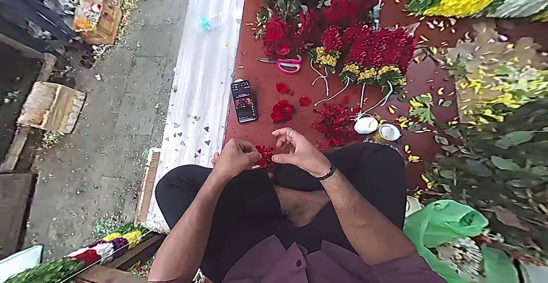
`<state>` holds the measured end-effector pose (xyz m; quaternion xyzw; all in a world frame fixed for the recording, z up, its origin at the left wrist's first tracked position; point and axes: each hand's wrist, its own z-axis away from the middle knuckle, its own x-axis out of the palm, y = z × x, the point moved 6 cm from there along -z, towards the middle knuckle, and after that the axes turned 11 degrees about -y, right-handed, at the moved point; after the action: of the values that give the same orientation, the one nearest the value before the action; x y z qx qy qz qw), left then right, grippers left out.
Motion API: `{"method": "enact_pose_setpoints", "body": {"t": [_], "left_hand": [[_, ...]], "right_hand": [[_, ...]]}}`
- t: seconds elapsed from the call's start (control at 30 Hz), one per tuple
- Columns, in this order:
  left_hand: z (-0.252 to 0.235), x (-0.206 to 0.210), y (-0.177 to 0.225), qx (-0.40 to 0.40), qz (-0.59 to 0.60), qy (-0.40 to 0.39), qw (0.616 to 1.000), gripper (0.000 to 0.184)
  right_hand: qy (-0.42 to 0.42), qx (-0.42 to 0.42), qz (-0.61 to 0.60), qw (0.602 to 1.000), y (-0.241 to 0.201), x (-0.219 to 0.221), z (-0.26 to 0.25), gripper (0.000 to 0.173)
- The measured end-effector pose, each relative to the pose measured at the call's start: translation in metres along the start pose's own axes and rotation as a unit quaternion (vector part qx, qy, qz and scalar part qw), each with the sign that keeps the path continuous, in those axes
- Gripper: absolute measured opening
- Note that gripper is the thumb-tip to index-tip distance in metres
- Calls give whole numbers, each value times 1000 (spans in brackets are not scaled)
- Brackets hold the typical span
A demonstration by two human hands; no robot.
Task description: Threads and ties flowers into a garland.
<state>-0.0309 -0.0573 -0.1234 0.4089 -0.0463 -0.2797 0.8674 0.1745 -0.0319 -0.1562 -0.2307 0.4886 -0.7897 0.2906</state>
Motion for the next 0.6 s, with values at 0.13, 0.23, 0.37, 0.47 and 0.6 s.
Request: {"method": "enact_pose_setpoints", "body": {"t": [0.13,0.23,0.37,0.47,0.6], "left_hand": [[1,-6,2,-36,-28,7,999,13],[4,-18,9,-54,-35,38,997,15],[8,-35,19,-78,-66,87,991,19],[12,-30,46,-124,-238,72,961,23],[24,27,117,-74,-397,-142,904,18]], "right_hand": [[-65,-15,100,993,8,7,-5,65],[-31,-46,76,996,6,3,-6,17],[-75,-130,54,987,-18,2,2,12],[-89,-211,25,973,-44,5,15,11],[-49,-276,-27,960,-64,-18,22,6]]}}
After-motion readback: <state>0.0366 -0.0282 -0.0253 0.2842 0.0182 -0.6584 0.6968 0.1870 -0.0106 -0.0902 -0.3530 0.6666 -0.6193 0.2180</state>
